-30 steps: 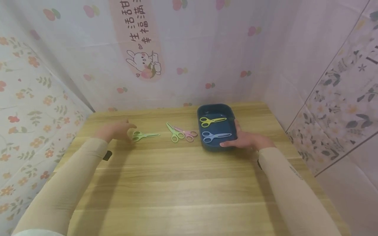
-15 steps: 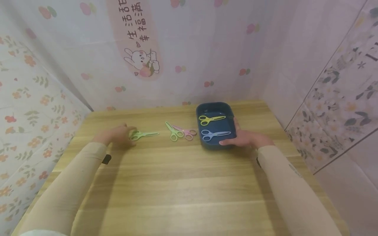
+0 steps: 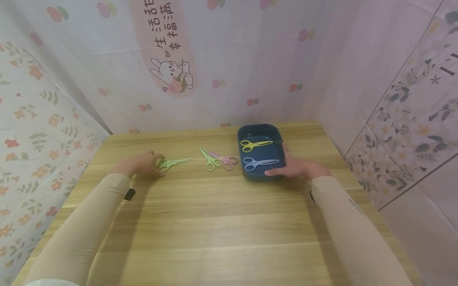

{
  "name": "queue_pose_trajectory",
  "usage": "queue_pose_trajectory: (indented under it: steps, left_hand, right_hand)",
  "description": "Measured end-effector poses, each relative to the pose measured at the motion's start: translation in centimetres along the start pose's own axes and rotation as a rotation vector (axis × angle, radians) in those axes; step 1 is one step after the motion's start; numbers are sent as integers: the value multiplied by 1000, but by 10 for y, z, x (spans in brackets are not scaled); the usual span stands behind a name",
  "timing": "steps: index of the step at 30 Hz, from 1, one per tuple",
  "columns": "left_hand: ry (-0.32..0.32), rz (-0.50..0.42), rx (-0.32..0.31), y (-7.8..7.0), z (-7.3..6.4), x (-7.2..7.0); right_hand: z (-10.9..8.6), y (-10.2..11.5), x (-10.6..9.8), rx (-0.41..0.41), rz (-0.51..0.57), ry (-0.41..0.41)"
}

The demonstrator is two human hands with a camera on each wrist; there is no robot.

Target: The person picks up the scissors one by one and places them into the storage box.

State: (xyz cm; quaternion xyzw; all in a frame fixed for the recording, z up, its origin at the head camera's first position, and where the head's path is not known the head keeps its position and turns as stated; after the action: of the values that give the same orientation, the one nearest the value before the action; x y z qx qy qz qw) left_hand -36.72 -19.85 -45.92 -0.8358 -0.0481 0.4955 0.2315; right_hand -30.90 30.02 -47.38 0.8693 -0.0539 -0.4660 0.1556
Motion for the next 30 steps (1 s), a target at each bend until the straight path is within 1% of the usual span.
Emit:
queue_pose_trajectory:
  steps: [3,6,10,14,18,21,25,27,30]
  left_hand:
    - [4,-14,14,1,4,1]
    - [-8,-21,29,1,5,1]
    - [-25,-20,23,0,2,1]
    - [-20,-6,22,0,4,2]
    - [-21,-8,51,-1,7,2]
    - [-32,-27,74,-3,8,1]
    - [-52,-54,65,-3,8,-2]
    - [-59,-75,71,-4,10,-4]
    - [-77,-104,114,-9,13,-11]
  right_hand:
    - [-1,1,0,3,3,3]
    - [-3,1,0,1,6,3]
    - [-3,1,0,6,11,7]
    - [-2,0,0,14,8,11]
    - [-1,1,-1,9,2,1]
    - [-2,0,-1,11,11,4]
    - [-3,-2,1,22,34,22]
    - [-2,-2,2,21,41,24]
    - [-1,-2,1,11,29,10]
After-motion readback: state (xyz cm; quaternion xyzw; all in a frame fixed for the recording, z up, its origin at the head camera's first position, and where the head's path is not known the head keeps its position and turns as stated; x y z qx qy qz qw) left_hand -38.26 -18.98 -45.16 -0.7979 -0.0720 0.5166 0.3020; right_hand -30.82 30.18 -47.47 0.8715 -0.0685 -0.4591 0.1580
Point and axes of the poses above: each hand's wrist, its own z-axis towards the middle knuckle, its own x-axis out of the palm, y = z × x, the point moved 9 cm from there along z, towards the middle knuckle, and after that the axes turned 15 degrees about -z, right-handed, at the moved point
